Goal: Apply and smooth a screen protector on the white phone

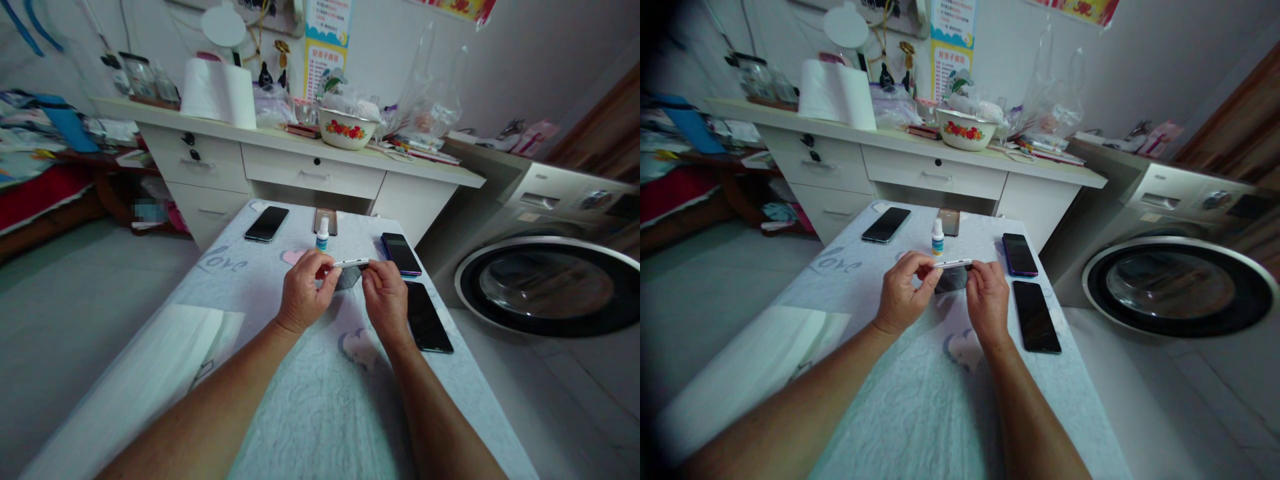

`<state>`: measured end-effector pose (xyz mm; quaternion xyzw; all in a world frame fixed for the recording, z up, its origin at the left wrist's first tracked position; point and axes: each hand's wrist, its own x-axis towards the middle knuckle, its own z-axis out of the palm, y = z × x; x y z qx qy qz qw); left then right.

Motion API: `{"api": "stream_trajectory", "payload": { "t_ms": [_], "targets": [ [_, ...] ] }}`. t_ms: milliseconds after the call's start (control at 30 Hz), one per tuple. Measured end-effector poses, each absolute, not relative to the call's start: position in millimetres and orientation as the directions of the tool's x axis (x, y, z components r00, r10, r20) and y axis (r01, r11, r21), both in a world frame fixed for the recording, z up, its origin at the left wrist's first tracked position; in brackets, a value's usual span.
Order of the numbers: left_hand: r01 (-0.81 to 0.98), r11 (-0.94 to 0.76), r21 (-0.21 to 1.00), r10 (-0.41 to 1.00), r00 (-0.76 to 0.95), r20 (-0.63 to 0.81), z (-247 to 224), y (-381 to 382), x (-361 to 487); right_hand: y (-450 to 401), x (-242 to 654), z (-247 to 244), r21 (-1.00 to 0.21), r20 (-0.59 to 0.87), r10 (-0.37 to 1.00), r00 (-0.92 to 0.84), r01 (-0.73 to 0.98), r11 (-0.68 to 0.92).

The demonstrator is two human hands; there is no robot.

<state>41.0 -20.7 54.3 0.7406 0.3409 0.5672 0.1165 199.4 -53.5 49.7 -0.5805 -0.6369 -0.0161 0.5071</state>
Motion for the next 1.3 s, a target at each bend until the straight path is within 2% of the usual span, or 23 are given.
{"api": "stream_trajectory", "payload": {
  "t_ms": [267,667,1067,1167,1300],
  "targets": [
    [0.394,-0.734,0.553,0.639,0.125,0.759,50.7,-19.0,40.5,-53.9,199.6,50.5,-0.575,0.675,0.712,0.193,0.742,0.344],
    [0.302,-0.680,0.668,0.726,0.155,0.670,40.4,-15.9,45.2,-58.0,205.9,58.5,-0.427,0.743,0.654,0.143,0.854,0.298],
    [0.232,-0.560,0.795,0.826,0.232,0.513,42.1,-5.3,38.1,-59.1,203.4,60.8,-0.374,0.749,0.656,0.097,0.879,0.297],
    [0.281,-0.590,0.757,0.806,0.254,0.534,43.9,-3.9,34.1,-59.0,200.6,61.0,-0.367,0.744,0.663,0.083,0.881,0.301],
    [0.408,-0.691,0.597,0.715,0.260,0.649,43.5,-5.2,32.8,-58.3,199.5,60.5,-0.360,0.745,0.662,0.076,0.882,0.304]
  ]
}}
